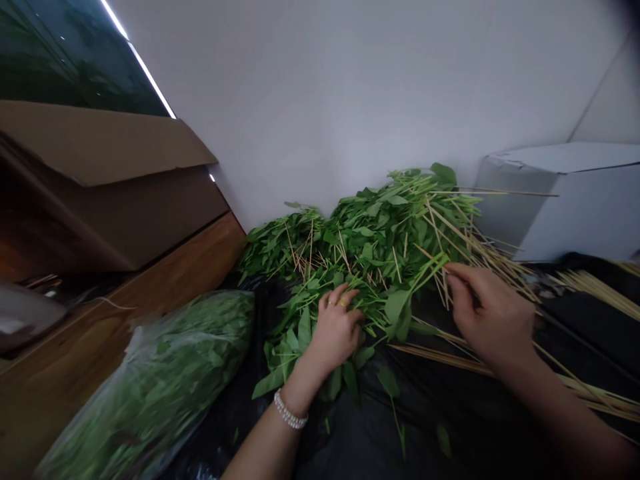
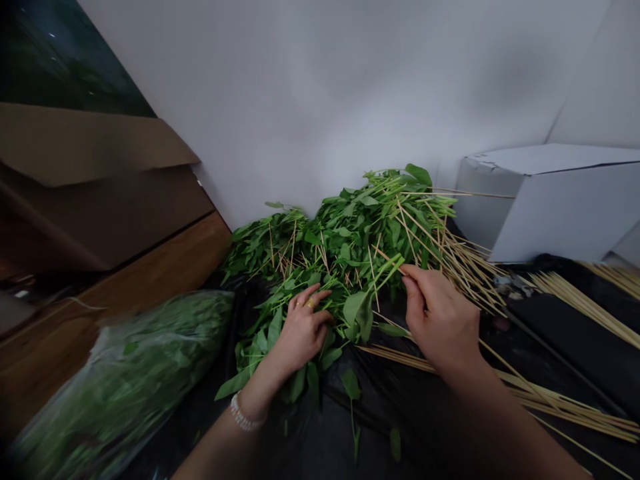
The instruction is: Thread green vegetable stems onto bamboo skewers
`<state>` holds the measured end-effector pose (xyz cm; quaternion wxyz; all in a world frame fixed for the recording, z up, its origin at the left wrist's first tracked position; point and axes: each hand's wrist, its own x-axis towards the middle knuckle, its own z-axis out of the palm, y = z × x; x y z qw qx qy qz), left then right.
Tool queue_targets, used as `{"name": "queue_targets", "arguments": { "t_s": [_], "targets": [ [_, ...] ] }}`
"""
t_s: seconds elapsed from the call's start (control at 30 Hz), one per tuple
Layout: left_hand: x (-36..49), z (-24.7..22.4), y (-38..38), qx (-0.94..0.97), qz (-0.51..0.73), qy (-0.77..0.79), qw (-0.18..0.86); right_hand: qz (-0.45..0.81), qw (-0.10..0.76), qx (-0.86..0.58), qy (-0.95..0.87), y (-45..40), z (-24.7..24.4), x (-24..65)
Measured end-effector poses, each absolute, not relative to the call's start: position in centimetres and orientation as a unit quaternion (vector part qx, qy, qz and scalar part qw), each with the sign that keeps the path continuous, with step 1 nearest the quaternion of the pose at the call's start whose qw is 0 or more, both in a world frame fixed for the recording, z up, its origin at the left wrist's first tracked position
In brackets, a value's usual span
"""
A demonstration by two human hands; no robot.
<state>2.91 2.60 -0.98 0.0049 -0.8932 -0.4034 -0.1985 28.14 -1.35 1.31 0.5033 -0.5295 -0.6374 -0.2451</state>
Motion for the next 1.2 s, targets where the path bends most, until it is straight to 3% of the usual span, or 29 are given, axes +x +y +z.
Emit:
{"name": "queue_targets", "arguments": {
  "t_s": [0.73, 0.83, 0.93, 1.07, 1.2],
  "targets": [
    [3.1, -1.6, 2.7, -0.908, -0.155, -0.388, 0.007, -0.245, 0.498, -0.528, -0.643, -1.2, 1.1, 27.8],
    [3.2, -0.9, 2.7, -0.889, -0.217, -0.4, -0.059, -0.24, 0.5, -0.53, -0.642, -1.2, 1.0, 27.9],
    [3.0, 0.1, 2.8, -0.821, -0.365, -0.405, -0.17, -0.236, 0.502, -0.532, -0.639, -1.2, 1.0, 27.9],
    [2.1, 1.6, 3.3, -0.662, -0.549, -0.367, -0.355, -0.231, 0.505, -0.532, -0.639, -1.3, 1.2, 27.9],
    [0.6, 2.6, 4.2, -0.464, -0.637, -0.321, -0.526, -0.223, 0.511, -0.535, -0.635, -1.3, 1.4, 27.9]
  ]
}}
